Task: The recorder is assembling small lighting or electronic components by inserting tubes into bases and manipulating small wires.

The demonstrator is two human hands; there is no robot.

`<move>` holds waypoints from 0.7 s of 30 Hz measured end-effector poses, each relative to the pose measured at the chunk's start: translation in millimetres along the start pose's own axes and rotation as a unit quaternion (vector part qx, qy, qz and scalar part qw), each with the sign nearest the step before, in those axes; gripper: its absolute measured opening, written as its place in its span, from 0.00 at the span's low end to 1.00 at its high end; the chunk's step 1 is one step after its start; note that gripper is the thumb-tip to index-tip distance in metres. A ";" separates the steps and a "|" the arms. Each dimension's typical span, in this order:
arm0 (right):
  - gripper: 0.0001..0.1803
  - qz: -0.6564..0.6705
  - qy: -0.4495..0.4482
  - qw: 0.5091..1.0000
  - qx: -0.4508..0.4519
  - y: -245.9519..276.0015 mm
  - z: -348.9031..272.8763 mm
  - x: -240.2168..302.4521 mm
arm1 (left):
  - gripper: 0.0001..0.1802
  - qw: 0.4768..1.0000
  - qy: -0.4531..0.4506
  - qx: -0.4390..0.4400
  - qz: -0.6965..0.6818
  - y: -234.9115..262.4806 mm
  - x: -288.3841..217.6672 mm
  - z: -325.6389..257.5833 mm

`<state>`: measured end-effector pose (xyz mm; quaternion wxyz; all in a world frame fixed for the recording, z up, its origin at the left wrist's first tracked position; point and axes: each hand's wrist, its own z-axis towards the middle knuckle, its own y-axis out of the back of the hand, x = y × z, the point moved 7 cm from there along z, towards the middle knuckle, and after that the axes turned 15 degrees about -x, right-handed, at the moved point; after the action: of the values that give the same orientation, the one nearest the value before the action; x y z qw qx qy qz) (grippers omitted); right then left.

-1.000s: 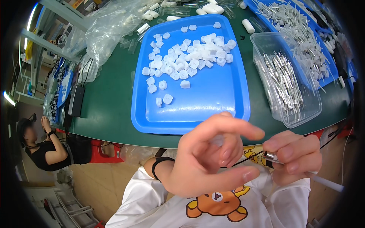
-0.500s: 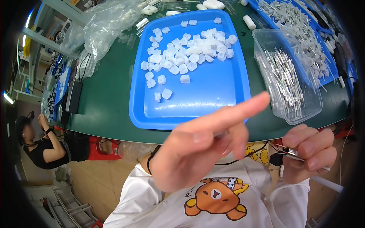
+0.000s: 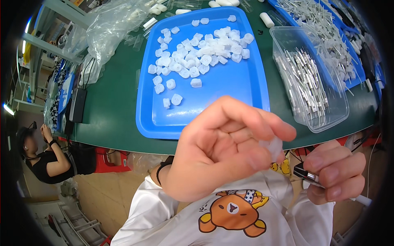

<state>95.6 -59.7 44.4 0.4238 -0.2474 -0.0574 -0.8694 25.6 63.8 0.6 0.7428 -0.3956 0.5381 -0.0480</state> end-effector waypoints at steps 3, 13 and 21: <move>0.11 -0.020 -0.008 1.000 -0.006 -0.7 0.9 -1.4 | 0.19 0.998 -0.025 -0.054 0.037 -1.8 -1.7 0.5; 0.15 -0.071 0.003 0.997 0.021 -3.5 3.7 5.3 | 0.25 0.992 -0.094 0.007 0.083 -9.4 -12.1 -1.9; 0.30 -0.053 -0.015 0.998 0.026 -1.4 3.7 4.7 | 0.20 0.986 -0.109 0.072 0.105 -9.8 -7.2 0.8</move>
<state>93.4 -61.0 50.0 0.3824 -0.2464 -0.0996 -0.8850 26.7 61.1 12.4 0.8242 -0.2854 0.4879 0.0350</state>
